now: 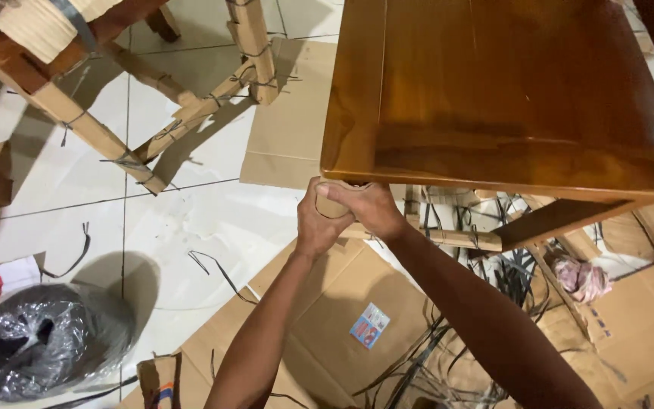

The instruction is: Wrapping wooden chair legs with protective cardboard and securing them with plastic ties

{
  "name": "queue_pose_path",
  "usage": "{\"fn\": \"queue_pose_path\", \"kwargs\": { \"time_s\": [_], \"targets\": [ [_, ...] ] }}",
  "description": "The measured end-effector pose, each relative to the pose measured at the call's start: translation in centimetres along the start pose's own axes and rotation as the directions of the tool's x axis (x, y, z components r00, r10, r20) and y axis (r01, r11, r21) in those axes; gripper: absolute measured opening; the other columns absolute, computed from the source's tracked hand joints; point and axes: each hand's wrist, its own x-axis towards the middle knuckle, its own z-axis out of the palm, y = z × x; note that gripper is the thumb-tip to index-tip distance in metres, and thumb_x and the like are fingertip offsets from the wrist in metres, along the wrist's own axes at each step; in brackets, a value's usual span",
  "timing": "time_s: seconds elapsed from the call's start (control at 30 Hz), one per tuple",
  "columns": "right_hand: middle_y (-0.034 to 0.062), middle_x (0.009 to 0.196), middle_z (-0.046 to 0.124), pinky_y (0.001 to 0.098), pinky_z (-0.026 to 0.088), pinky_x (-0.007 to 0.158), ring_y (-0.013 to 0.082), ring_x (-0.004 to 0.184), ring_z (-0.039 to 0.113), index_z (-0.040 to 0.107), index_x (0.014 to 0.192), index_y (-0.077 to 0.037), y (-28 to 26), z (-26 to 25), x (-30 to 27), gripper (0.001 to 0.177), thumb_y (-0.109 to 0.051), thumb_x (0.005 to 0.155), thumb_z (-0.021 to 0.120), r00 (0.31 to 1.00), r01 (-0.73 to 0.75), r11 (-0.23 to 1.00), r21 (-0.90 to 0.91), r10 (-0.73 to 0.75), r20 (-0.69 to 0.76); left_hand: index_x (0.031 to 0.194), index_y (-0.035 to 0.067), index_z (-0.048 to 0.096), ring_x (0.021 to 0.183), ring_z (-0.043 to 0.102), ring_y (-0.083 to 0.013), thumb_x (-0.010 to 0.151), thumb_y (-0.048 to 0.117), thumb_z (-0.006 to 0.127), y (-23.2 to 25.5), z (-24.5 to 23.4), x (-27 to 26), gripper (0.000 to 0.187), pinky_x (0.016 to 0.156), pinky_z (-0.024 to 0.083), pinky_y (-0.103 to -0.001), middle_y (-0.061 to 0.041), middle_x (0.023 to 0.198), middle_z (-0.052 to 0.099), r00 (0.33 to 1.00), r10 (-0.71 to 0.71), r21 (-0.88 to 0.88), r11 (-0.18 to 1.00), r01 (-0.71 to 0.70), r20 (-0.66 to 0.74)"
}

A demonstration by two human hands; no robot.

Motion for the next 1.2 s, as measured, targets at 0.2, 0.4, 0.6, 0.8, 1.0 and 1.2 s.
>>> {"fn": "queue_pose_path", "kwargs": {
  "time_s": [0.2, 0.4, 0.6, 0.8, 1.0, 1.2],
  "targets": [
    [0.0110, 0.100, 0.073, 0.0405, 0.057, 0.096, 0.0184, 0.096, 0.066, 0.076, 0.107, 0.005, 0.4, -1.6, 1.1, 0.036, -0.013, 0.078, 0.087, 0.993, 0.044, 0.994, 0.095, -0.054, 0.101, 0.104, 0.017, 0.059, 0.088, 0.069, -0.0284, 0.060, 0.017, 0.090, -0.1, 1.1, -0.2, 0.054, 0.088, 0.052, -0.048, -0.010, 0.090, 0.071, 0.993, 0.058, 0.085, 0.995, -0.049, -0.103],
    [0.0171, 0.112, 0.077, 0.0428, 0.046, 0.114, 0.0249, 0.113, 0.071, 0.077, 0.113, 0.002, 0.6, -3.7, 2.2, 0.049, -0.029, 0.076, 0.086, 0.975, 0.075, 0.993, -0.096, -0.054, 0.214, 0.102, 0.015, 0.060, 0.086, 0.068, -0.0244, 0.058, 0.010, 0.087, -0.3, 2.6, -1.2, 0.051, 0.088, 0.052, -0.047, -0.012, 0.090, 0.072, 0.983, 0.054, 0.056, 0.997, -0.045, -0.176],
    [0.0266, 0.111, 0.073, 0.0532, 0.046, 0.109, 0.0319, 0.115, 0.066, 0.077, 0.109, 0.007, -0.7, -6.5, 1.3, 0.048, -0.030, 0.079, 0.083, 0.948, 0.156, 0.976, -0.154, -0.104, 0.300, 0.099, 0.013, 0.061, 0.083, 0.067, -0.0199, 0.062, 0.007, 0.083, 4.4, 6.5, -2.7, 0.043, 0.084, 0.054, -0.042, -0.010, 0.087, 0.071, 0.975, 0.054, -0.024, 0.998, -0.061, -0.217],
    [0.0150, 0.102, 0.074, 0.0415, 0.052, 0.104, 0.0187, 0.103, 0.067, 0.078, 0.097, 0.005, -3.2, -11.8, 0.2, 0.028, -0.016, 0.079, 0.085, 0.967, 0.139, 0.981, -0.133, -0.105, 0.233, 0.116, 0.013, 0.065, 0.092, 0.070, -0.0215, 0.065, 0.014, 0.085, 0.3, 11.7, -2.8, 0.054, 0.085, 0.053, -0.043, -0.009, 0.101, 0.072, 0.980, 0.038, 0.017, 0.999, -0.035, -0.194],
    [0.0232, 0.114, 0.075, 0.0491, 0.049, 0.107, 0.0300, 0.116, 0.064, 0.077, 0.101, 0.010, -2.1, -16.2, -1.1, 0.042, -0.023, 0.078, 0.085, 0.939, 0.106, 0.960, -0.258, -0.011, 0.345, 0.155, -0.005, 0.034, 0.138, 0.047, -0.0371, 0.066, -0.001, 0.088, 5.5, 11.3, -3.0, 0.104, 0.120, 0.034, -0.054, -0.032, 0.146, 0.052, 0.962, 0.114, -0.183, 0.981, -0.068, 0.250],
    [0.0256, 0.124, 0.072, 0.0554, 0.038, 0.116, 0.0402, 0.126, 0.062, 0.075, 0.115, 0.010, -3.0, -16.7, -3.5, 0.057, -0.026, 0.074, 0.089, 0.947, 0.148, 0.959, -0.241, -0.068, 0.313, 0.159, 0.005, 0.031, 0.130, 0.061, -0.0304, 0.059, 0.016, 0.092, 5.8, 10.0, -1.9, 0.118, 0.114, 0.045, -0.040, -0.021, 0.137, 0.065, 0.854, -0.308, 0.101, 0.951, 0.293, 0.419]
  ]
}}
